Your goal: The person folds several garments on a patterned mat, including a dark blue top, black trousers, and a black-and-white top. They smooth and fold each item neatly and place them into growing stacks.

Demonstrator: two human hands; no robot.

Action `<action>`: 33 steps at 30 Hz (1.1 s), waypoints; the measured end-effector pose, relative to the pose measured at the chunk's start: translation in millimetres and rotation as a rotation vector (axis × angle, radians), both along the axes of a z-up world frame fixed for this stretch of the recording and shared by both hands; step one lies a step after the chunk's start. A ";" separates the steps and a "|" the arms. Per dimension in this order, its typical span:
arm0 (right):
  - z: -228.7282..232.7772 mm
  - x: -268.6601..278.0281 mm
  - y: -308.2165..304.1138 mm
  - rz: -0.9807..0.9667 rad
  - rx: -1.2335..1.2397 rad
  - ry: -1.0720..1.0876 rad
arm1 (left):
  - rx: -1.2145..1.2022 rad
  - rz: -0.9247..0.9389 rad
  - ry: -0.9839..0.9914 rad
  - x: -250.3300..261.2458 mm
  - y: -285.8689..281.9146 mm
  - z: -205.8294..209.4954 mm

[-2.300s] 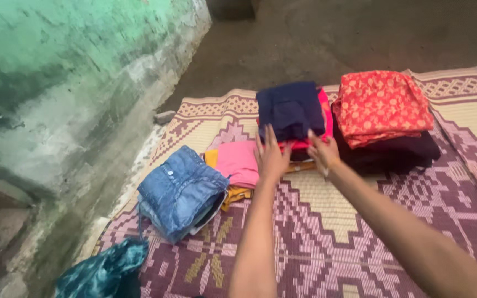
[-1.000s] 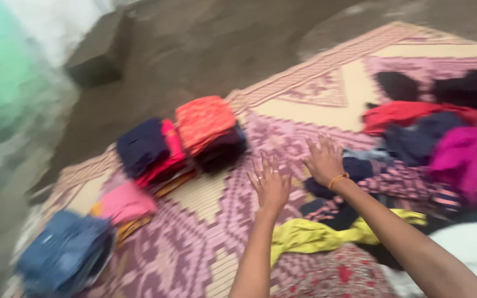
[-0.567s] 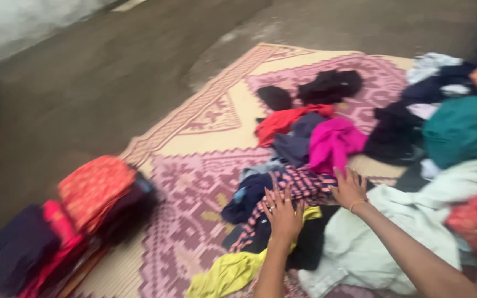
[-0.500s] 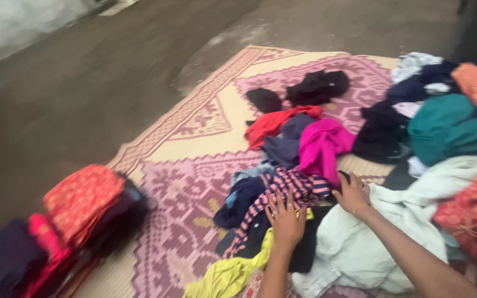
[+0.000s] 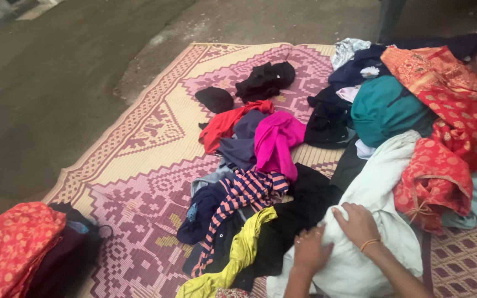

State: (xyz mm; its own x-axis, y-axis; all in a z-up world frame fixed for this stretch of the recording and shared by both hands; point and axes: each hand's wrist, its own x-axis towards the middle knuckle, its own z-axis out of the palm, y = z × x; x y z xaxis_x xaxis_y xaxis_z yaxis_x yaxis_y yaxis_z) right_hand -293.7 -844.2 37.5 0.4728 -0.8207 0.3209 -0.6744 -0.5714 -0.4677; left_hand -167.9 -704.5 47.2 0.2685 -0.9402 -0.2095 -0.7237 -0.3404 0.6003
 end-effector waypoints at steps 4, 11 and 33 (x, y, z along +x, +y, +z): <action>11.8 10.7 -35.3 -0.035 0.325 0.219 | -0.061 -0.018 -0.094 -13.9 -0.5 -14.2; -35.5 81.5 -139.4 0.079 0.097 0.173 | -0.273 0.135 -0.382 0.0 -28.0 -7.2; -105.6 135.3 -251.0 -0.150 0.289 0.613 | -0.426 0.153 -0.467 123.6 -86.4 55.4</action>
State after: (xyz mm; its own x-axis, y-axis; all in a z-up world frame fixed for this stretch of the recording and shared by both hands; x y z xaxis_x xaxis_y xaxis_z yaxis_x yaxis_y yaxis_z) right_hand -158.5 -1095.2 -68.1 0.3737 -0.9038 -0.2087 -0.9275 -0.3612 -0.0966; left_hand -44.3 -791.0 102.6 0.3784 -0.8593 0.3441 -0.9035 -0.2620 0.3393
